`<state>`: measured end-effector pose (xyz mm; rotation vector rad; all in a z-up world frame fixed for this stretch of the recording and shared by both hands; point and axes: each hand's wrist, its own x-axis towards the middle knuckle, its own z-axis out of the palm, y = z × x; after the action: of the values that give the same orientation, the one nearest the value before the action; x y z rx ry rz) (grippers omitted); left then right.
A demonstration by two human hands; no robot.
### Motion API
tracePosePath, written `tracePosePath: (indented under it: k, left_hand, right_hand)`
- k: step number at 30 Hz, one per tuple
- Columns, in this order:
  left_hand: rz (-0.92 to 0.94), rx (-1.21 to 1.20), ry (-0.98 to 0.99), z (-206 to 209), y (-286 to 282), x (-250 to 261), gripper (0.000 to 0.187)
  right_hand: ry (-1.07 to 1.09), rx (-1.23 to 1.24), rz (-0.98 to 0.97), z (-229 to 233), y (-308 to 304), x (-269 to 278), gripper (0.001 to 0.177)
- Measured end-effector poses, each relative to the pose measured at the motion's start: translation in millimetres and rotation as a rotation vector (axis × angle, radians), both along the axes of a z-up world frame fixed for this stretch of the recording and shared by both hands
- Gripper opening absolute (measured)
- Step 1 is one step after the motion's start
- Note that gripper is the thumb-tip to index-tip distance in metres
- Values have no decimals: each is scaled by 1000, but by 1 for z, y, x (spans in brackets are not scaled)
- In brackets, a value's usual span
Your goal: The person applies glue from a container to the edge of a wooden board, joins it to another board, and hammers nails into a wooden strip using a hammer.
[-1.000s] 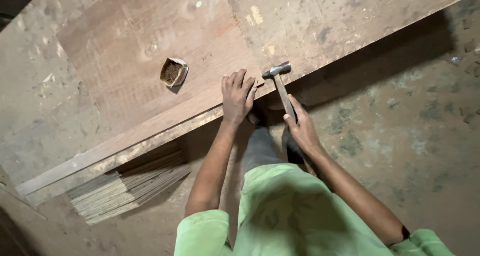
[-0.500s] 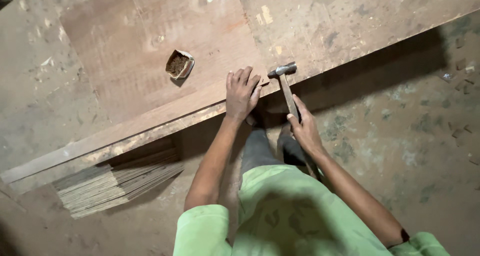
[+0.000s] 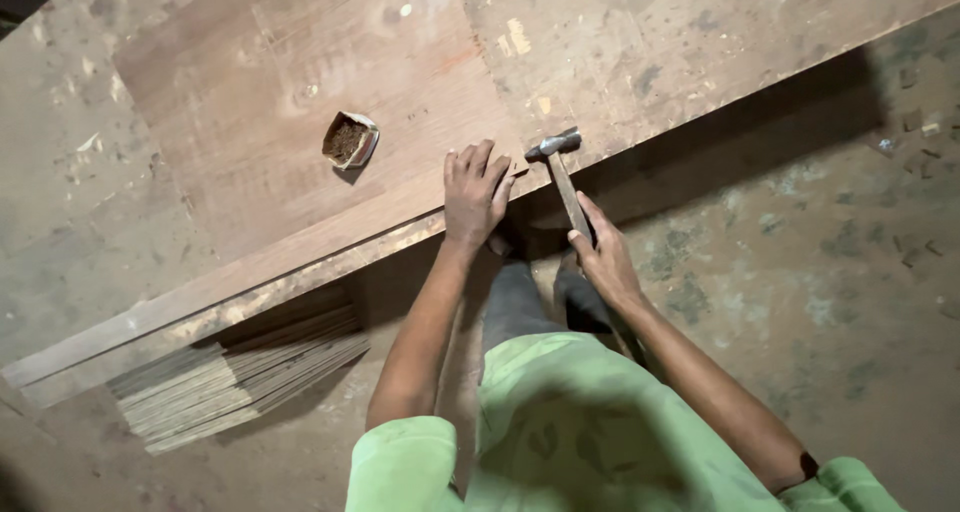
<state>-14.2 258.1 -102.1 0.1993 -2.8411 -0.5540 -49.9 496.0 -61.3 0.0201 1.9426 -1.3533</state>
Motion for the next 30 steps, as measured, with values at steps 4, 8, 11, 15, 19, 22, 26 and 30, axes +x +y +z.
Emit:
tracePosePath:
  k: [4,8,11,15,19,22,26,30]
  left_hand:
    - [1,-12,7,1,-2,-2,37]
    - [1,-9,-12,1,0,1,39]
    - [-8,21,2,0,0,-5,41]
    - [-14,-6,1,-3,-2,2,39]
    - [-25,-19,-10,-3,-4,1,40]
    - [-15,-10,-1,-6,-6,3,40]
    - [0,73,56,-12,-7,6,37]
    - [1,39,45,-15,-8,6,28]
  right_hand:
    - [281,-60,64,-8,1,-1,60]
    - [302,-61,78,-3,4,-3,59]
    - [248,-5,56,19,1,-21,64]
    - [178,10,89,54,6,-44,73]
    - [573,-154,252,70,20,-47,61]
    - [742,-64,247,65,32,-28,56]
    - [489,185,327,49,51,-14,59]
    - [752,248,463,38,58,-10,63]
